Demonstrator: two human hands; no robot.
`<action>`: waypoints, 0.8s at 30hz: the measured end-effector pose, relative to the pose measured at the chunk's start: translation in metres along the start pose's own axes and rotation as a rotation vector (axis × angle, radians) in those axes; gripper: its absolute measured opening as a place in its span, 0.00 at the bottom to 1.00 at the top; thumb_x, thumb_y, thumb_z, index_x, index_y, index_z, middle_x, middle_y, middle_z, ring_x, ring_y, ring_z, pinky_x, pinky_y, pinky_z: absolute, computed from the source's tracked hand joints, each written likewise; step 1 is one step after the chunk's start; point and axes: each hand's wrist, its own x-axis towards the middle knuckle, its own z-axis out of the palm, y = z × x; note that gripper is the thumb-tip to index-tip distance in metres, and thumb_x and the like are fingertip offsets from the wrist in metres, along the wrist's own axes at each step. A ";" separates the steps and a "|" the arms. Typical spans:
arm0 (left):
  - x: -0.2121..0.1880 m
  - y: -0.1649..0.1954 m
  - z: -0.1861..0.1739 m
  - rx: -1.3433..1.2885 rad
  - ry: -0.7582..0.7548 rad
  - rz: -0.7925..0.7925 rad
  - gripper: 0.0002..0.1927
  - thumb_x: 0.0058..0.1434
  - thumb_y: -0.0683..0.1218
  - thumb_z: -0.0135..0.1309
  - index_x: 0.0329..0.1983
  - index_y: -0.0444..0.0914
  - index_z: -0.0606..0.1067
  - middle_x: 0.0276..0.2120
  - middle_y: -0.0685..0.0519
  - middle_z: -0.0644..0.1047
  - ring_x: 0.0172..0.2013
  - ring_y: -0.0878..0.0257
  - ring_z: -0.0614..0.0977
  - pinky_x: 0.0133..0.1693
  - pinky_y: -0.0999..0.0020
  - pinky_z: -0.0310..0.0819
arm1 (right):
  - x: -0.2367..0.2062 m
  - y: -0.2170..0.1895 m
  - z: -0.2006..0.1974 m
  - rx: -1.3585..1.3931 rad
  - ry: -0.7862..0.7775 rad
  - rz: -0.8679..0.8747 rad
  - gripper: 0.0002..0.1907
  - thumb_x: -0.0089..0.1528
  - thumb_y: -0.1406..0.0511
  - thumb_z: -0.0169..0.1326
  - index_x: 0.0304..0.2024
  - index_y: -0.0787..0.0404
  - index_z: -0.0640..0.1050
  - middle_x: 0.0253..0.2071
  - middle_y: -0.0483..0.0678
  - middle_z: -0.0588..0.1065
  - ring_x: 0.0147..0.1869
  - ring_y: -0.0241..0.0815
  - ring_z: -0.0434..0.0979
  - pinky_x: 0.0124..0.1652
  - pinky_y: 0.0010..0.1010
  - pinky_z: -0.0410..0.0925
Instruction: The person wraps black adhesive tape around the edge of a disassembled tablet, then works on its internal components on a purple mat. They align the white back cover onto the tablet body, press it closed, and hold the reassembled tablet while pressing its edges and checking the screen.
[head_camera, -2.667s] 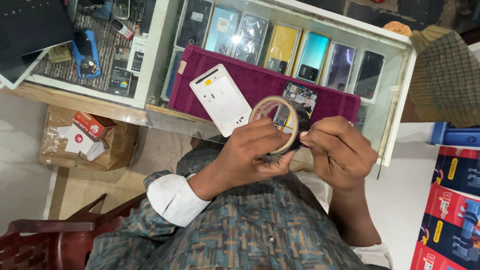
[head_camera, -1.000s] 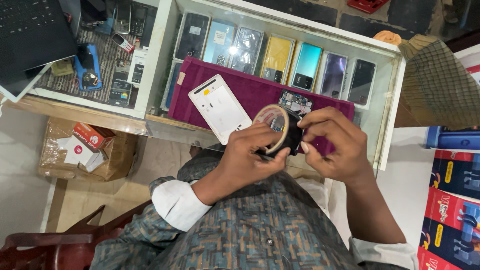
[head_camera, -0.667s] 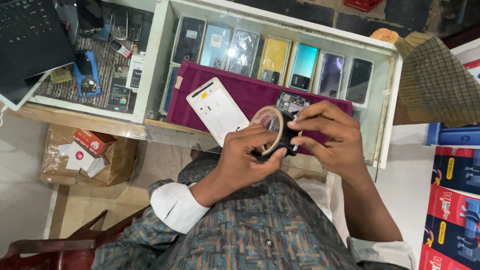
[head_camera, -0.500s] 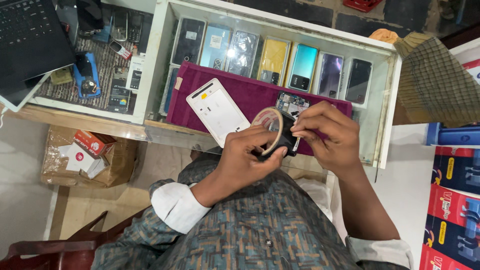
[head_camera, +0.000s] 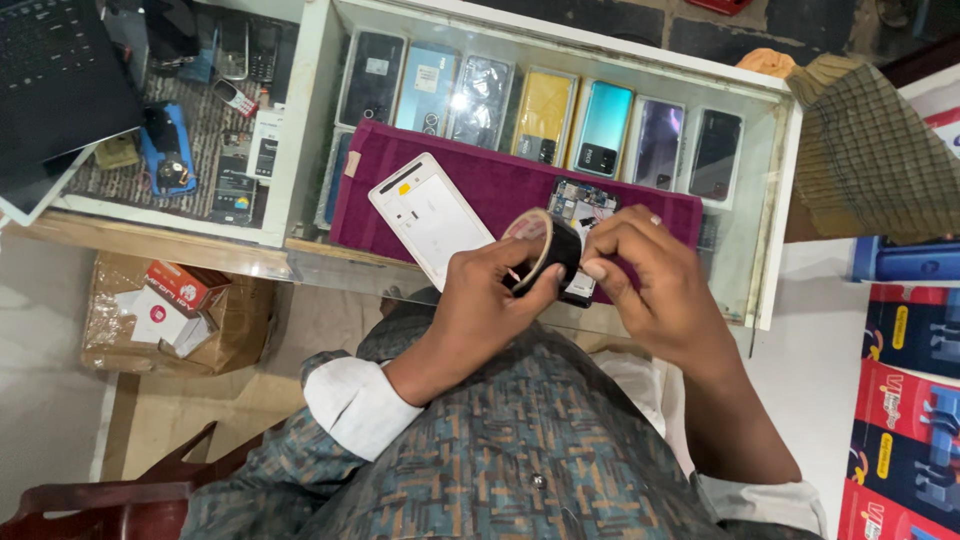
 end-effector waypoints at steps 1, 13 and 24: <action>0.000 0.000 0.001 -0.011 -0.037 -0.039 0.11 0.62 0.42 0.63 0.47 0.34 0.81 0.28 0.49 0.82 0.26 0.71 0.82 0.27 0.72 0.74 | 0.002 0.002 -0.002 0.015 0.010 -0.024 0.11 0.60 0.69 0.63 0.37 0.68 0.74 0.39 0.51 0.74 0.44 0.44 0.75 0.44 0.33 0.69; -0.005 0.014 -0.013 0.161 -0.010 0.174 0.11 0.62 0.47 0.65 0.44 0.37 0.81 0.30 0.48 0.83 0.28 0.61 0.85 0.31 0.69 0.78 | -0.009 -0.004 0.010 0.064 0.268 0.010 0.07 0.61 0.76 0.64 0.36 0.69 0.77 0.42 0.52 0.77 0.47 0.41 0.81 0.49 0.28 0.74; -0.001 0.090 -0.053 0.337 -0.112 0.948 0.15 0.63 0.48 0.70 0.44 0.34 0.81 0.26 0.57 0.77 0.24 0.63 0.77 0.28 0.65 0.67 | -0.029 -0.044 -0.017 0.407 0.665 -0.259 0.06 0.65 0.77 0.60 0.41 0.68 0.75 0.46 0.53 0.74 0.49 0.42 0.81 0.51 0.27 0.76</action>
